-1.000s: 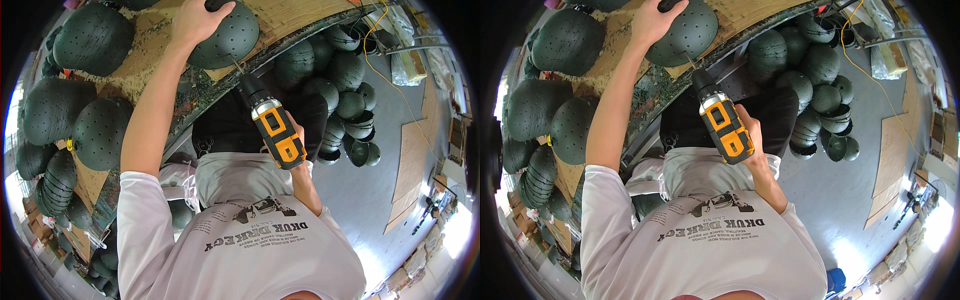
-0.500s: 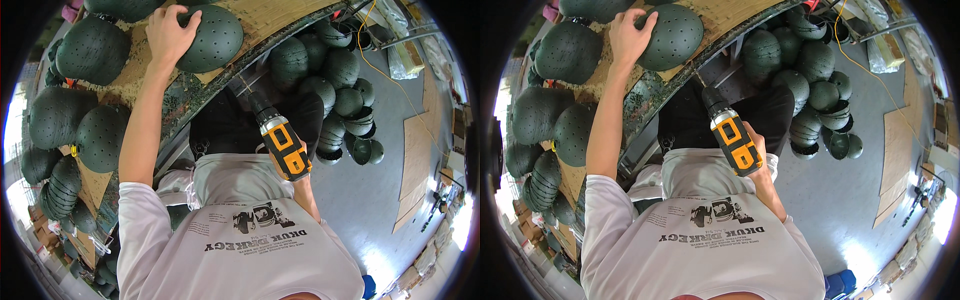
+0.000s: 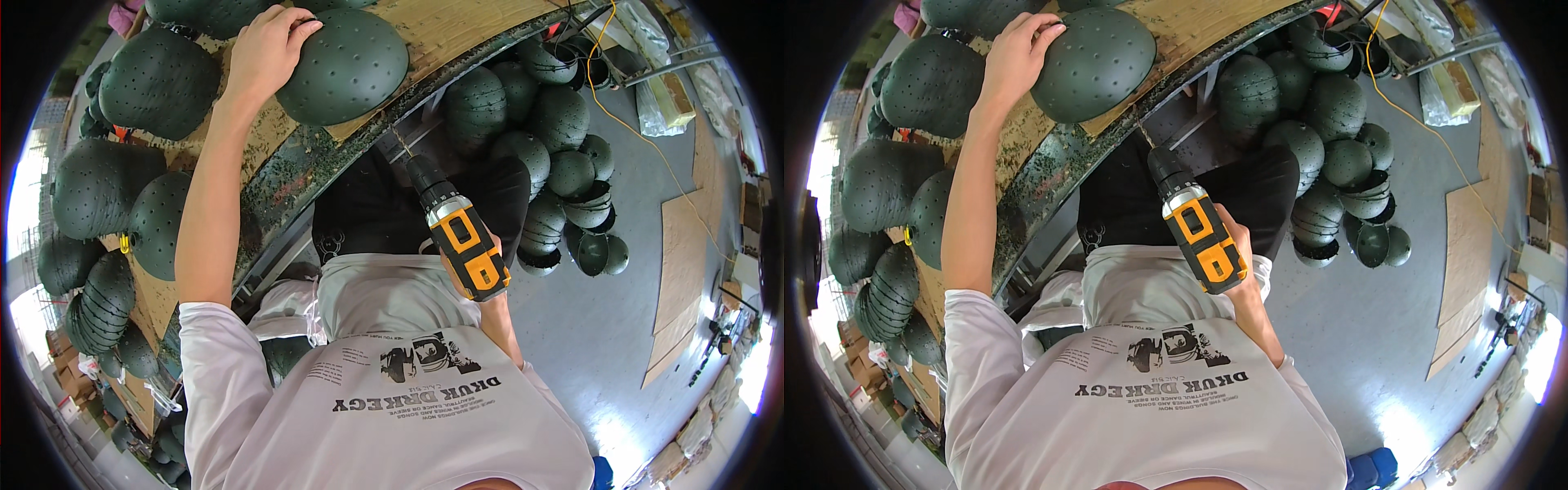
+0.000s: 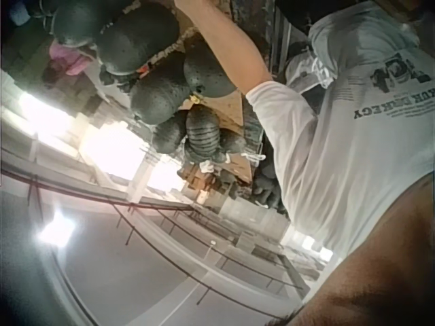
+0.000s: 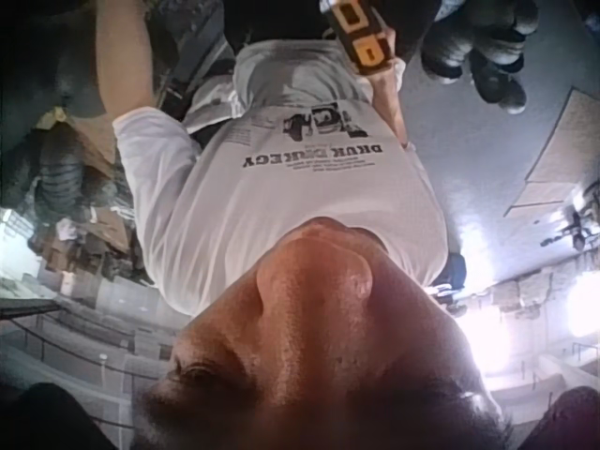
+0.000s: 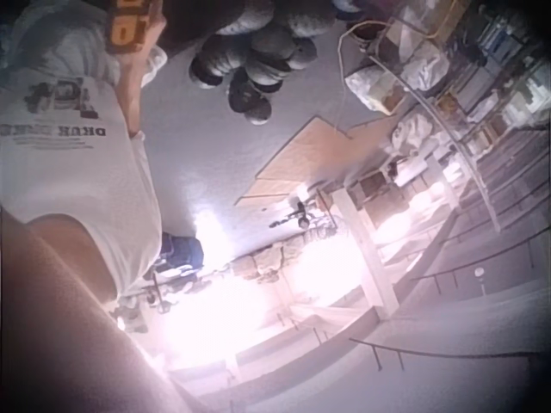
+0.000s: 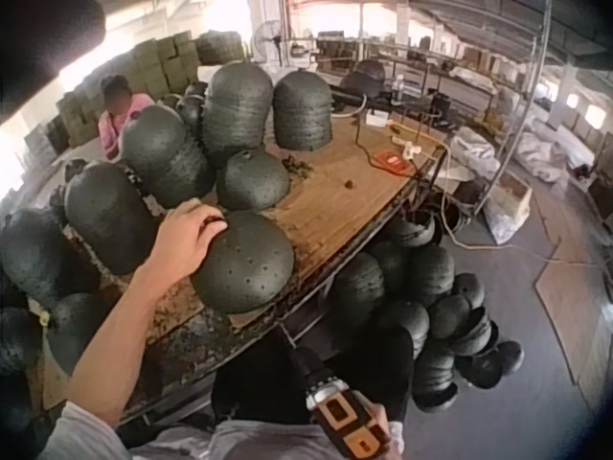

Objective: Using a power drill to create ventilation or attachment holes in plastic helmet shells.

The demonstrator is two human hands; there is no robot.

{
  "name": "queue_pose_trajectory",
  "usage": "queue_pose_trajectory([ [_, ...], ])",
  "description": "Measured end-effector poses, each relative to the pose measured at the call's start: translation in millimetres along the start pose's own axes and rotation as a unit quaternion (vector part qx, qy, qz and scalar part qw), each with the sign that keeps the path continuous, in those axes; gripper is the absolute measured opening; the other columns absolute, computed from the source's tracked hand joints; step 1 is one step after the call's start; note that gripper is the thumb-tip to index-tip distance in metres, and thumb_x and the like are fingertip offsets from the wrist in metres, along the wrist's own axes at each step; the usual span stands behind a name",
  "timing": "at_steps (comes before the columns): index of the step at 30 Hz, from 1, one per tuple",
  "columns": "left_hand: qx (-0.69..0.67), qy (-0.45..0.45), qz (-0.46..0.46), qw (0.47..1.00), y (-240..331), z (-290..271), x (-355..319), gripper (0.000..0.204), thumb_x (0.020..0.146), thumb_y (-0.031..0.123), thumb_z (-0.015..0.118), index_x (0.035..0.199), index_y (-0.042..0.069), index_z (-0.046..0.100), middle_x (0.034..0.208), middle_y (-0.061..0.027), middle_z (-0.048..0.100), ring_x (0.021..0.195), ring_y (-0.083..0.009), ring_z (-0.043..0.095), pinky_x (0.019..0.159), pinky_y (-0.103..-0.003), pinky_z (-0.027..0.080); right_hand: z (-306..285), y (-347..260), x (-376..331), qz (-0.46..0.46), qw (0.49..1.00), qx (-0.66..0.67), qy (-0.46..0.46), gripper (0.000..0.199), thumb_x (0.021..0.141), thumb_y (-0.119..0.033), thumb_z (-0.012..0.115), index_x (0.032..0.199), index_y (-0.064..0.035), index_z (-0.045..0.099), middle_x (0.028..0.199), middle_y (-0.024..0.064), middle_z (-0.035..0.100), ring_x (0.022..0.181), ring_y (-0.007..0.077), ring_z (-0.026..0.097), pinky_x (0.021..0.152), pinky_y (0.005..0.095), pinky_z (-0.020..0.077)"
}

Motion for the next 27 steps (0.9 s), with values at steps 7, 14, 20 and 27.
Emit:
queue_pose_trajectory([
  [7,-0.003,-0.053,0.000,0.999,5,-12,0,0.024,0.101,0.021,0.066,0.113,0.001,0.066,0.108,-0.0161,0.061,0.103,-0.0346,0.061,0.089,-0.046,0.049,6,-1,2,0.033,0.999,0.005,-0.010,0.039,0.074,-0.014,0.080,0.104,0.0061,0.063,0.081,0.0096,0.063,0.064,0.0202,0.062,0.061,0.0288,0.0494],
  [14,-0.015,-0.046,0.016,0.999,-1,-11,-6,0.021,0.102,0.018,0.062,0.114,0.001,0.067,0.108,-0.0155,0.059,0.104,-0.0345,0.060,0.091,-0.045,0.047,13,-13,13,0.038,0.999,0.017,0.000,0.036,0.075,-0.012,0.078,0.103,0.0052,0.064,0.081,0.0088,0.062,0.061,0.0202,0.061,0.059,0.0291,0.0488],
  [20,-0.022,-0.038,0.038,0.998,-9,-2,-13,0.021,0.103,0.018,0.060,0.116,0.002,0.066,0.107,-0.0156,0.058,0.106,-0.0350,0.058,0.094,-0.045,0.046,17,-7,16,0.030,0.999,-0.034,-0.023,0.034,0.076,-0.010,0.078,0.103,0.0050,0.064,0.084,0.0097,0.066,0.063,0.0206,0.065,0.060,0.0292,0.0511],
  [27,-0.043,-0.063,0.050,0.996,-13,-2,-15,0.021,0.104,0.016,0.058,0.118,0.002,0.065,0.110,-0.0152,0.056,0.107,-0.0348,0.057,0.096,-0.045,0.045,19,-4,28,0.026,0.999,-0.019,-0.029,0.033,0.074,-0.010,0.078,0.100,0.0056,0.064,0.086,0.0094,0.064,0.063,0.0218,0.064,0.060,0.0296,0.0506],
])
Point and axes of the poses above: each hand's wrist, its own x-axis towards the middle knuckle, its own z-axis out of the palm, y = z × x, the point moved 1 cm from there along x, towards the middle knuckle
